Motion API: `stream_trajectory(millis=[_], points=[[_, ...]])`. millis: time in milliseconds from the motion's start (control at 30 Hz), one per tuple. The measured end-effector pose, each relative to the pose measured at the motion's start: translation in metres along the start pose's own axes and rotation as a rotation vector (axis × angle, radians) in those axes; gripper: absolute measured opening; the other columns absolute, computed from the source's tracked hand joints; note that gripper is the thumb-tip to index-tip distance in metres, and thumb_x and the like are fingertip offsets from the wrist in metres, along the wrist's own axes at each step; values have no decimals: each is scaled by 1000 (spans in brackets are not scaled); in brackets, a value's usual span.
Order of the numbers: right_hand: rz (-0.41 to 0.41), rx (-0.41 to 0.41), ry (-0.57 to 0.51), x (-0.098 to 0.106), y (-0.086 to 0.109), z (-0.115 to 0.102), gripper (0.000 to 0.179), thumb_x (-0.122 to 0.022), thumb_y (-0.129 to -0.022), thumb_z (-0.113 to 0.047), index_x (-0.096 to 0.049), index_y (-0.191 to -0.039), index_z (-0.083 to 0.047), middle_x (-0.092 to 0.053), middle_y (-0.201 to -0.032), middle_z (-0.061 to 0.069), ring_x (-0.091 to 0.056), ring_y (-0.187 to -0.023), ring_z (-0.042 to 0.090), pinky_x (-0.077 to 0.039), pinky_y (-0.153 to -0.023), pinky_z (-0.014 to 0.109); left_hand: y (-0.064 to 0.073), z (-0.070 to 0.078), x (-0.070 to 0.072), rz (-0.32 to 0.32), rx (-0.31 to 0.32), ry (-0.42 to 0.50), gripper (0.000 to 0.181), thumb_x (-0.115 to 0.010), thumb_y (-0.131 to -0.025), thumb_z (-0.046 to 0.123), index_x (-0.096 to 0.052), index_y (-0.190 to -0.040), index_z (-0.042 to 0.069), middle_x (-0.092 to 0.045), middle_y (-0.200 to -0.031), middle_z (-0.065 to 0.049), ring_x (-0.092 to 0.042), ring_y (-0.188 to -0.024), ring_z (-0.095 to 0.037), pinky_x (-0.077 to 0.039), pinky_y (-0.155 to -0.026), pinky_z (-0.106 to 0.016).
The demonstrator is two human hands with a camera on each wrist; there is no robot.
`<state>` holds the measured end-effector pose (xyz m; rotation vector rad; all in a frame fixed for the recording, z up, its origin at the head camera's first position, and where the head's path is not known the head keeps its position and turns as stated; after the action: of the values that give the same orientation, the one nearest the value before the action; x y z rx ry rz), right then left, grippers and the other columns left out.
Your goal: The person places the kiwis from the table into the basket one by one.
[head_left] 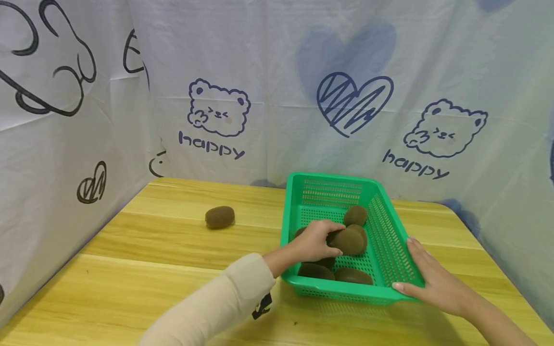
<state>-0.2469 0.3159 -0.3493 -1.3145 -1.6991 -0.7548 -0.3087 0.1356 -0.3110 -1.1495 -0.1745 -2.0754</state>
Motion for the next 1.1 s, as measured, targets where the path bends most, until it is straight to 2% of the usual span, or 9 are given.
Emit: stream_trajectory(millis=[400, 700, 800, 900, 1000, 1100], points=[[3, -2, 2, 2, 0, -1, 97, -60, -87, -36, 7, -148, -3, 2, -152, 29, -5, -135, 55, -19, -93, 76, -16, 8, -36, -166, 16, -73, 52, -66, -85, 10, -47, -134, 4, -54, -132, -8, -56, -116, -18, -47, -90, -16], [-3, 0, -15, 2, 1, -2, 97, -60, -87, -35, 8, -148, -4, 3, -152, 29, -4, -135, 55, -19, -92, 76, -21, 16, -58, -239, -9, -160, 50, -61, -88, 10, -44, -135, 5, -50, -135, -5, -52, -121, -17, -45, -95, -16], [-1, 1, -21, 2, 1, -2, 97, -60, -87, -35, 8, -148, -4, 3, -152, 30, -4, -135, 55, -19, -92, 76, -20, 18, -61, -243, -14, -177, 46, -58, -91, 9, -43, -135, 7, -51, -133, -4, -53, -119, -16, -45, -95, -16], [5, 2, -13, 3, 1, -3, 97, -61, -87, -35, 8, -148, -4, 3, -152, 30, -6, -135, 56, -20, -92, 76, -18, 15, -61, -247, 16, -192, 47, -54, -93, 11, -41, -138, 7, -47, -139, -5, -50, -124, -16, -43, -98, -17], [6, -2, -4, 2, 1, -3, 98, -61, -87, -36, 7, -148, -3, 3, -152, 30, -6, -135, 56, -19, -93, 76, -16, 10, -56, -237, 59, -188, 50, -54, -94, 13, -38, -141, 8, -41, -145, -5, -44, -131, -17, -41, -103, -19], [5, -5, -3, 2, 1, -3, 97, -60, -87, -36, 7, -148, -2, 3, -152, 30, -6, -135, 56, -19, -93, 77, -14, 8, -48, -198, 61, -173, 49, -54, -94, 14, -40, -140, 8, -41, -145, -6, -43, -131, -18, -40, -104, -21]])
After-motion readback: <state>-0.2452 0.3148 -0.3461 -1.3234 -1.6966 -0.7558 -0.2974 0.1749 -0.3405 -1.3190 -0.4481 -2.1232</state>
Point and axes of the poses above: each hand's wrist, its own y-axis away from the middle knuckle, its own x-axis out of the back of the hand, z = x × y, the point moved 10 cm from there along -y, towards the middle knuckle
